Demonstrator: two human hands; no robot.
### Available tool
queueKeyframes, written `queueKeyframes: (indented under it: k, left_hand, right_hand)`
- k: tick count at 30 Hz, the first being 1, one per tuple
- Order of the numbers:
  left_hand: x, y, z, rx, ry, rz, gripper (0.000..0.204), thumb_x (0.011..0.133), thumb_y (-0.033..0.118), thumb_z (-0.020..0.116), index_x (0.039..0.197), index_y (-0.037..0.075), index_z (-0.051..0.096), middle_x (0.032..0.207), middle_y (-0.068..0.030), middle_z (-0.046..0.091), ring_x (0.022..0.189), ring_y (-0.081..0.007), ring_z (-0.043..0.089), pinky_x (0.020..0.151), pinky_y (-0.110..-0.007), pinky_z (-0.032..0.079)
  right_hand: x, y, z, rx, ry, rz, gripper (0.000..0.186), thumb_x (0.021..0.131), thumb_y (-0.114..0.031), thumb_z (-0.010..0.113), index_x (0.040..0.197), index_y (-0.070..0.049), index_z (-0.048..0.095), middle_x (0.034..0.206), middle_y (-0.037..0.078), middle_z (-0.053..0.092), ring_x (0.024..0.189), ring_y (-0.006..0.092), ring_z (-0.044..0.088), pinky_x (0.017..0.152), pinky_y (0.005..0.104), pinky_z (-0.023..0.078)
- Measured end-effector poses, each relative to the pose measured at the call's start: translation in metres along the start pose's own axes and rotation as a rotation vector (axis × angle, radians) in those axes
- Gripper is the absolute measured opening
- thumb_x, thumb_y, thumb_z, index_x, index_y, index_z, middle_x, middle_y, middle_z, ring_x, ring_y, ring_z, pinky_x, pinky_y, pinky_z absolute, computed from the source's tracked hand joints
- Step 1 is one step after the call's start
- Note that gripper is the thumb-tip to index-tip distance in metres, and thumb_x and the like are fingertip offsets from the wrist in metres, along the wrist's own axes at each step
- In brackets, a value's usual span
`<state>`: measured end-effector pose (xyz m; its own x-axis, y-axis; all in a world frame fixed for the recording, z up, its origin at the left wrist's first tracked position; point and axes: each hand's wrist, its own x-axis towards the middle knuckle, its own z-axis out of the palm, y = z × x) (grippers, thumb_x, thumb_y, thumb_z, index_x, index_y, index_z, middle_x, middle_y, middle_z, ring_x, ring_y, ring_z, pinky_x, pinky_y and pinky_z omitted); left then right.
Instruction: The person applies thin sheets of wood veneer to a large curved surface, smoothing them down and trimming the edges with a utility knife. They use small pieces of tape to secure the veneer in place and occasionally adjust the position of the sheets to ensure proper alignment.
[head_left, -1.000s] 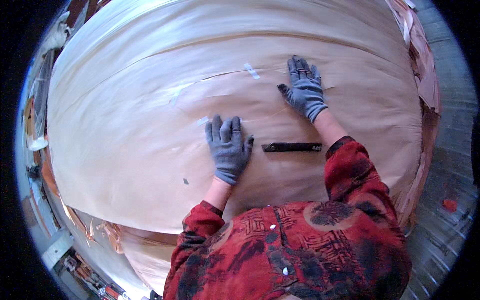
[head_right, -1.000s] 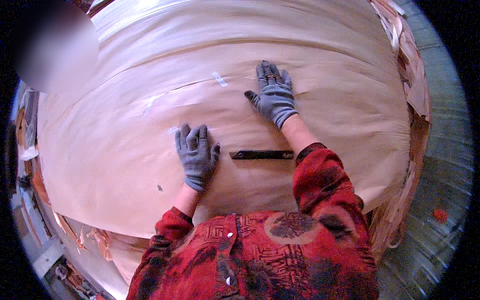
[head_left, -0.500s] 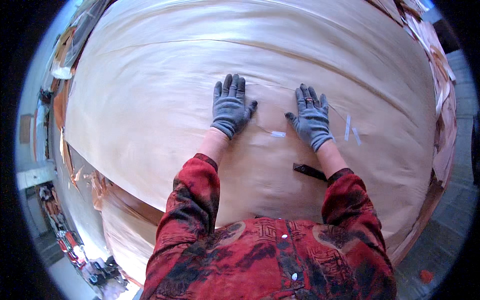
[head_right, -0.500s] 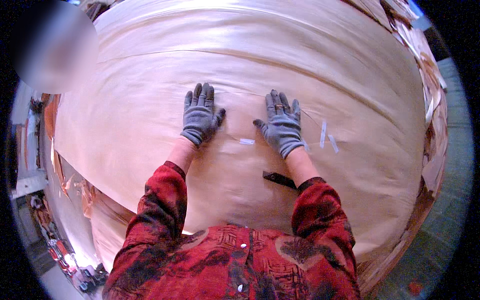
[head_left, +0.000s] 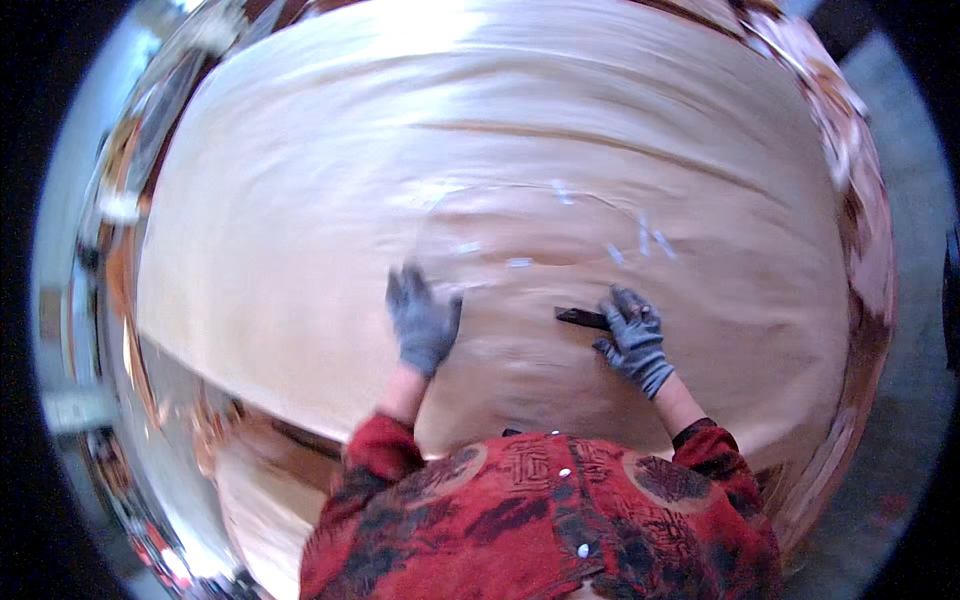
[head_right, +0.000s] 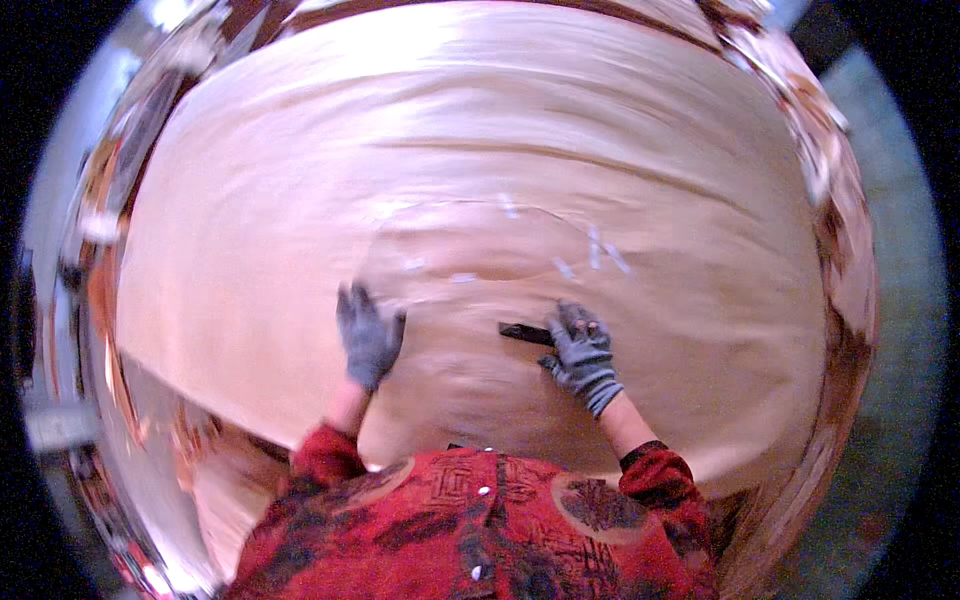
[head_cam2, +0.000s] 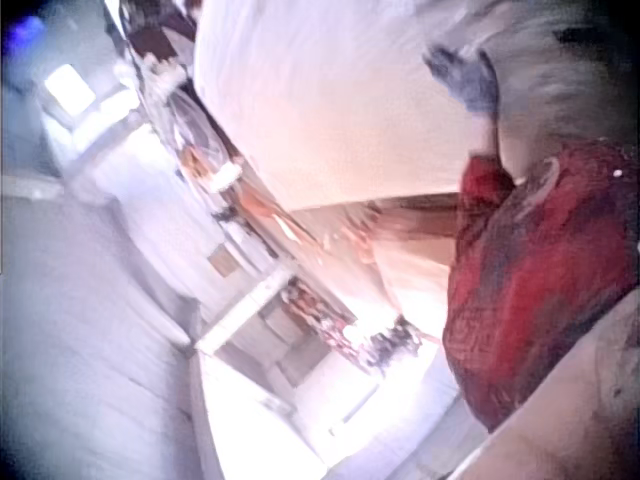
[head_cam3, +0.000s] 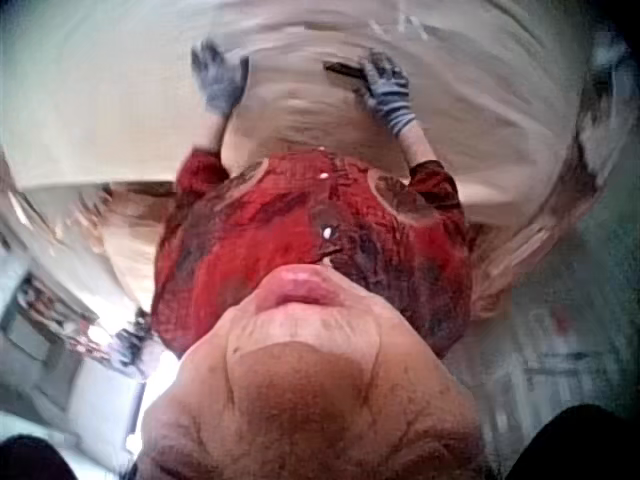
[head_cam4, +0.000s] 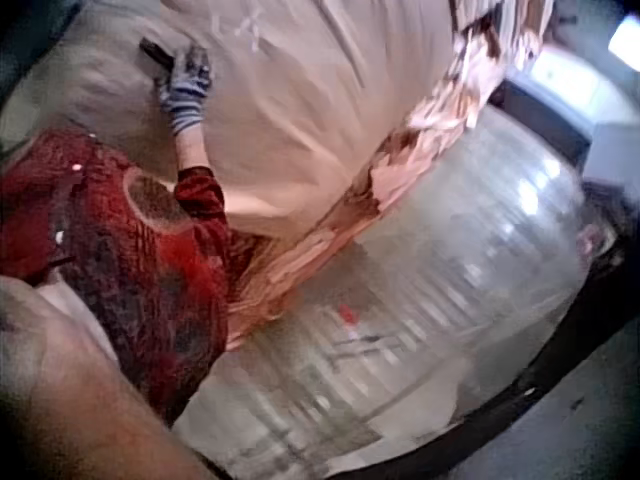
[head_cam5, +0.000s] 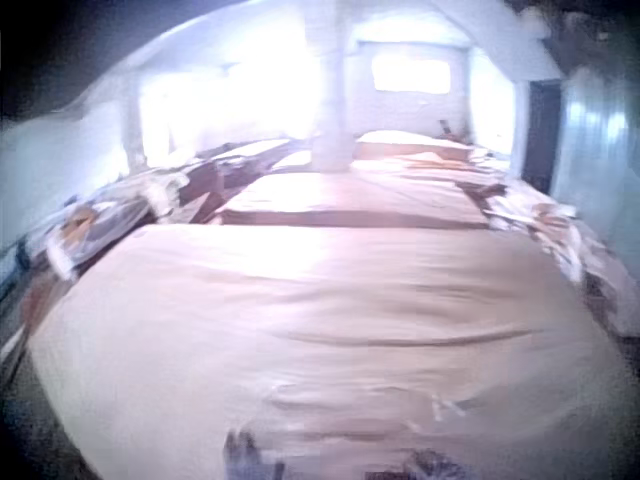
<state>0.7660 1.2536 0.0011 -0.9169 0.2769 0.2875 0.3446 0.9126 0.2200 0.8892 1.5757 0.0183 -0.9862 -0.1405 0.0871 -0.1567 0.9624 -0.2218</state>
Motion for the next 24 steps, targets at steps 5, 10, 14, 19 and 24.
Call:
queueKeyframes:
  k: [5,10,14,19,24]
  left_hand:
    - [-0.061,0.003,0.002,0.194,-0.173,-0.008,0.082,0.078,0.042,0.047,0.135,-0.008,0.018,0.142,-0.0273,0.016,0.132,-0.0424,0.010,0.107,-0.052,0.005]
    - [-0.056,-0.007,0.017,0.249,-0.083,0.056,0.073,0.082,0.043,0.042,0.134,-0.006,0.025,0.141,-0.0254,0.021,0.132,-0.0395,0.017,0.107,-0.050,0.009]
    - [-0.065,-0.021,0.030,0.326,-0.023,0.050,0.067,0.086,0.042,0.037,0.135,-0.003,0.027,0.142,-0.0223,0.022,0.131,-0.0396,0.020,0.106,-0.049,0.015]
    - [-0.064,-0.022,0.036,0.425,0.012,0.073,0.063,0.089,0.045,0.035,0.132,-0.001,0.035,0.136,-0.0213,0.035,0.124,-0.0378,0.035,0.100,-0.050,0.025]
    - [-0.055,-0.034,0.043,0.458,-0.015,0.057,0.066,0.089,0.050,0.033,0.132,-0.001,0.036,0.137,-0.0183,0.036,0.123,-0.0370,0.036,0.098,-0.050,0.028]
  right_hand:
    - [-0.010,-0.012,0.030,0.073,0.203,0.187,0.029,0.066,-0.025,0.065,0.088,-0.010,0.054,0.100,0.013,0.054,0.091,0.0306,0.050,0.078,0.0441,0.038]
    - [-0.009,-0.014,0.047,0.064,0.301,0.234,0.013,0.077,-0.021,0.053,0.084,-0.010,0.049,0.080,0.011,0.051,0.072,0.0280,0.054,0.058,0.0418,0.042]
    - [-0.042,-0.039,0.020,0.383,0.671,0.384,0.022,0.076,-0.022,0.062,0.086,-0.007,0.049,0.081,0.013,0.051,0.069,0.0350,0.055,0.057,0.0426,0.044]
    - [-0.139,-0.058,-0.002,0.430,0.854,0.628,0.030,0.076,-0.033,0.065,0.069,-0.006,0.053,0.070,0.015,0.054,0.069,0.0356,0.056,0.056,0.0418,0.043]
    - [-0.305,-0.069,0.062,0.746,0.977,0.940,0.015,0.082,-0.020,0.061,0.083,-0.005,0.059,0.076,0.006,0.058,0.069,0.0195,0.055,0.064,0.0309,0.046]
